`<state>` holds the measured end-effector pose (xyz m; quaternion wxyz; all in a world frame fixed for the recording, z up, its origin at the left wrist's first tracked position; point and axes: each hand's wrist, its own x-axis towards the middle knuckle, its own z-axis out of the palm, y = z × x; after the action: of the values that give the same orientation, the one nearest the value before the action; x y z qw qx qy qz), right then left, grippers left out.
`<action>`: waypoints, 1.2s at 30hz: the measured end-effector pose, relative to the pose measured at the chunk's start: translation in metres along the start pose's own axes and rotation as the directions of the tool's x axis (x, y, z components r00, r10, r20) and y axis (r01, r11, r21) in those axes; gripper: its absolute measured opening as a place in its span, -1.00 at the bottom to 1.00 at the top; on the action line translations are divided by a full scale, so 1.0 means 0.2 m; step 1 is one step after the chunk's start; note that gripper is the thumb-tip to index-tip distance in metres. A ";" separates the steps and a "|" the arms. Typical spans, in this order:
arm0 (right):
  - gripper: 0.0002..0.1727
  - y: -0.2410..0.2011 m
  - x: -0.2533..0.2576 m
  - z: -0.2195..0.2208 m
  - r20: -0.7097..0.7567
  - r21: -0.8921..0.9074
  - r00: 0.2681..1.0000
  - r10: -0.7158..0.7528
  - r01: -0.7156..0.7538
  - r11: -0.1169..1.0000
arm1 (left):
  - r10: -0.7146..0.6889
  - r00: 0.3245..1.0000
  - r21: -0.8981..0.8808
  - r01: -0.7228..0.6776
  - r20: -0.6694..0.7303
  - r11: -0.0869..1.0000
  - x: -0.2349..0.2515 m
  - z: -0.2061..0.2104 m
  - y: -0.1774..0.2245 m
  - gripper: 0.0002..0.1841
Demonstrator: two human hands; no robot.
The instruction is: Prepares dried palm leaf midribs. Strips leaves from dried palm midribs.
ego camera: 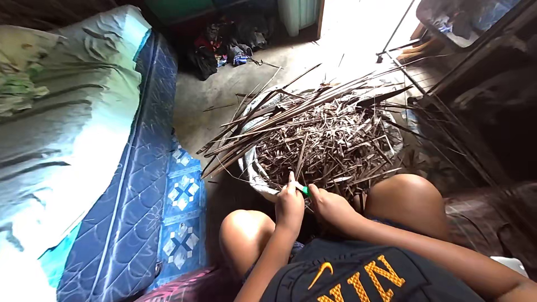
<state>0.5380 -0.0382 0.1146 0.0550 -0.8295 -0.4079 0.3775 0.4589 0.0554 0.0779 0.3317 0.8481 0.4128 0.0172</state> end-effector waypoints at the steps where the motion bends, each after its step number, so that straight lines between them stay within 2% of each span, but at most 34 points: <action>1: -0.59 0.00 0.02 0.00 -0.012 -0.010 1.000 0.026 -0.026 1.000 | 0.007 1.000 0.003 -0.007 -0.007 1.000 0.00 0.01 0.00 -0.48; 3: -0.59 0.00 0.06 0.01 -0.027 -0.019 0.997 0.070 -0.070 0.997 | 0.004 1.000 0.006 -0.004 0.008 1.000 0.01 0.02 0.02 -0.53; 9: -0.55 0.06 0.16 0.00 -0.111 -0.021 0.991 0.070 -0.073 0.997 | -0.027 0.996 -0.087 0.035 0.090 0.996 0.05 -0.01 0.03 -0.59; 16: -0.58 0.30 0.42 -0.24 -0.288 0.059 0.931 0.226 -0.218 0.974 | 0.020 0.988 -0.179 0.007 0.150 0.984 0.01 0.00 0.05 -0.58; 20: -0.62 0.34 0.40 -0.35 -0.322 0.131 0.905 0.279 -0.249 0.960 | 0.035 0.993 -0.206 -0.010 0.116 0.979 0.02 -0.01 0.04 -0.57; 22: -0.59 0.28 0.31 -0.35 -0.249 0.135 0.940 0.232 -0.203 0.970 | 0.021 0.994 -0.227 0.005 0.111 0.974 0.03 -0.02 0.03 -0.57; 25: -0.57 0.18 0.15 -0.22 -0.147 0.117 0.988 0.042 -0.025 0.993 | -0.008 0.993 -0.247 0.037 0.119 0.968 0.05 -0.02 0.02 -0.64; 27: -0.60 0.15 0.09 -0.11 -0.110 0.081 0.991 -0.078 0.087 0.993 | -0.020 0.988 -0.307 0.067 0.154 0.949 0.07 -0.03 0.01 -0.68; 30: -0.65 0.18 0.10 -0.02 -0.260 -0.012 0.953 -0.158 0.160 0.987 | 0.008 0.982 -0.511 0.090 0.187 0.855 0.06 -0.04 0.00 -0.68; 32: -0.63 0.22 0.17 -0.10 -0.313 -0.016 0.948 -0.056 0.053 0.998 | 0.022 0.979 -0.591 0.104 0.203 0.800 0.04 -0.05 0.02 -0.61; 36: -0.62 0.38 0.33 -0.31 -0.342 0.067 0.918 0.202 -0.190 0.979 | 0.056 0.976 -0.617 0.087 0.209 0.782 0.01 -0.05 0.03 -0.59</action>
<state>0.6534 -0.0277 0.0885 0.1012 -0.9186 -0.3006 0.2357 0.4615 0.0599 0.0875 0.6358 0.6843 0.3524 0.0574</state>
